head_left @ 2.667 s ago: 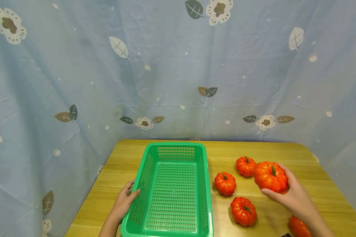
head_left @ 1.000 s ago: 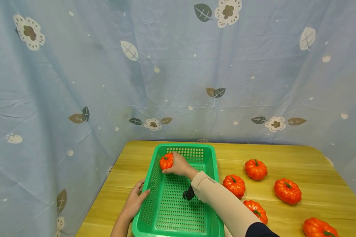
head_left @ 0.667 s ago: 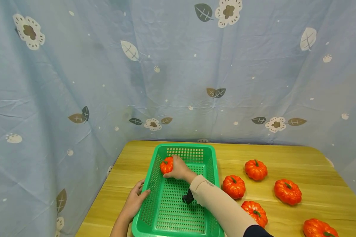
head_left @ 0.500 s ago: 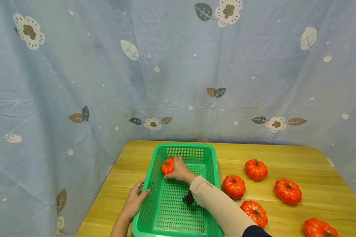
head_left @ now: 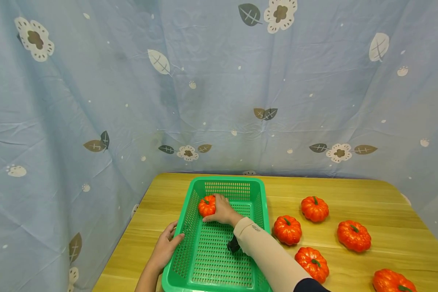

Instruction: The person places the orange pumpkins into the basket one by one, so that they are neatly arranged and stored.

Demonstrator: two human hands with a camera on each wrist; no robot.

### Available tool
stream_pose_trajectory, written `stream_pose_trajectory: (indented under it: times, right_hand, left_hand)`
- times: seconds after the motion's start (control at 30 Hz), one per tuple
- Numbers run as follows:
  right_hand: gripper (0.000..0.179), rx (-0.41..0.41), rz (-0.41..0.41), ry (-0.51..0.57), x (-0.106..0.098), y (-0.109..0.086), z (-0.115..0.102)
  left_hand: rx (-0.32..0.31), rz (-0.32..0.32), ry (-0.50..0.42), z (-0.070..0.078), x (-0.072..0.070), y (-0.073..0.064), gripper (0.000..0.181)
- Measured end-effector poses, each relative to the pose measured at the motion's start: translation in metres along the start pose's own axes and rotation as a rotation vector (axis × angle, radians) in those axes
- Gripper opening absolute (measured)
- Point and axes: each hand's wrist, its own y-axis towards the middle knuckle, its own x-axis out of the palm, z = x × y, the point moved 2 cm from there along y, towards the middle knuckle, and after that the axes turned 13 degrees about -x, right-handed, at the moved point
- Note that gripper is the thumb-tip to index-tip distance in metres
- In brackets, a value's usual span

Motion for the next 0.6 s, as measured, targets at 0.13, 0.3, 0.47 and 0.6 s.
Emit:
stream_pose_trajectory:
  times: [0.13,0.3,0.47,0.6]
  right_hand:
    - [0.100,0.020,-0.004,0.002,-0.002,-0.001,-0.001]
    - [0.105,0.057,-0.010,-0.014,-0.004,-0.003,-0.005]
    - [0.116,0.095,-0.034,-0.070,-0.009,-0.003,-0.016]
    - [0.121,0.115,-0.045,-0.107,-0.016,-0.002,-0.028]
  left_hand:
    - [-0.003,-0.002,0.004,0.000,0.001,0.000,0.050]
    - [-0.003,0.006,-0.001,-0.001,0.002,0.000,0.050]
    - [-0.001,0.004,-0.030,-0.001,0.002,0.001,0.049]
    - [0.000,0.005,-0.044,-0.002,0.000,0.002,0.049]
